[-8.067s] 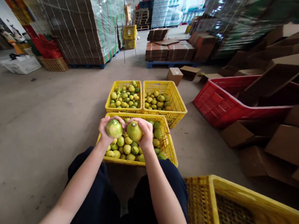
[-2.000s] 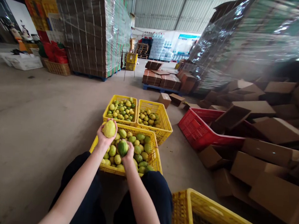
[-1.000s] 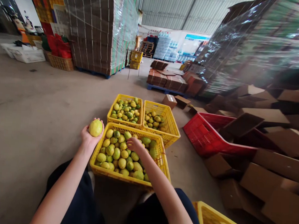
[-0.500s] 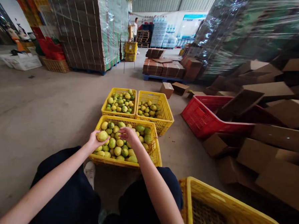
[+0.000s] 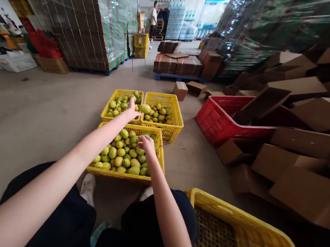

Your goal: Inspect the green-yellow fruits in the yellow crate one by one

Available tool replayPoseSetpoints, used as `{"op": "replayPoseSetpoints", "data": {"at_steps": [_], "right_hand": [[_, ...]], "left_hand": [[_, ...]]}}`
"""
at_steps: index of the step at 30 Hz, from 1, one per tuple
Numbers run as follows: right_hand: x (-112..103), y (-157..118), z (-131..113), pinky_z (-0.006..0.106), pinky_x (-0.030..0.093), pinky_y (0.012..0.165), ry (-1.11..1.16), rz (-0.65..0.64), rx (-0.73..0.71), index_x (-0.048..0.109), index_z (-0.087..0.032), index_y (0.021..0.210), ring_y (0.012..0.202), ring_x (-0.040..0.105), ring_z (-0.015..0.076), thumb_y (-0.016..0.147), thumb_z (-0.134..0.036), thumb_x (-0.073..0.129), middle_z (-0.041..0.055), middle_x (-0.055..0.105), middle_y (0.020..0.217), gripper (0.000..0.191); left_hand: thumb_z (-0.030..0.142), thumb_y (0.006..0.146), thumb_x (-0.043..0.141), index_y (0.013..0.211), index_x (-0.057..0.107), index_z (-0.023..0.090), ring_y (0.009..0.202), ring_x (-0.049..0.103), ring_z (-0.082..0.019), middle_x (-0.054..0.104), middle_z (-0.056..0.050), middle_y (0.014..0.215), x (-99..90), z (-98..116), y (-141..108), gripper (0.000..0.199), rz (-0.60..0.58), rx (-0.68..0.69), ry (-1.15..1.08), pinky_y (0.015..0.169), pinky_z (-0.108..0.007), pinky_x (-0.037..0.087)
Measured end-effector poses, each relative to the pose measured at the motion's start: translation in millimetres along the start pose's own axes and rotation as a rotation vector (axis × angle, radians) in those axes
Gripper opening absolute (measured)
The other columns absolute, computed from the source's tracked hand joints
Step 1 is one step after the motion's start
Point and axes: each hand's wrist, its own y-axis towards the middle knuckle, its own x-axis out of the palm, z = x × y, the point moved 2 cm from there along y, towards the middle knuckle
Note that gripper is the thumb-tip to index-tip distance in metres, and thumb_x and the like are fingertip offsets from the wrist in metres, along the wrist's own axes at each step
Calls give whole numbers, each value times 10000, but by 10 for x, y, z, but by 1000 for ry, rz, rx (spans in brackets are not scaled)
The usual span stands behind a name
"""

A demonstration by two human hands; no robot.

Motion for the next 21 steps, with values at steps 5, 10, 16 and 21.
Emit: {"op": "replayPoseSetpoints", "data": {"at_steps": [5,10,16,21], "right_hand": [[-42,-12,-86,200,440,423,14,-9,39,677,-164,695,438,617,127,721,-73,663,12,706,596,95],[-41,-36,-261,293,555,577,300,-28,180,638,-170,798,580,665,174,812,-133,539,42,722,680,106],[67,-102,-442,243,516,528,612,127,224,585,-187,829,532,595,134,743,-85,516,13,654,631,151],[261,-211,-498,223,514,529,627,68,246,574,-191,816,546,586,122,701,-79,548,6,644,648,163]], "left_hand": [[241,943,567,950,611,129,1213,582,-229,611,-138,1250,-75,36,82,121,37,78,746,996,-333,475],[154,908,552,739,533,161,1050,618,-143,665,-55,965,-1408,243,-140,169,201,53,1081,886,-200,486],[180,818,667,731,485,198,1141,576,-268,651,-51,929,-2417,519,-288,203,208,70,1584,1015,-368,422],[126,842,606,1012,581,147,1231,502,-287,594,-129,1236,-2257,301,12,174,-131,131,2074,1078,-390,357]]}}
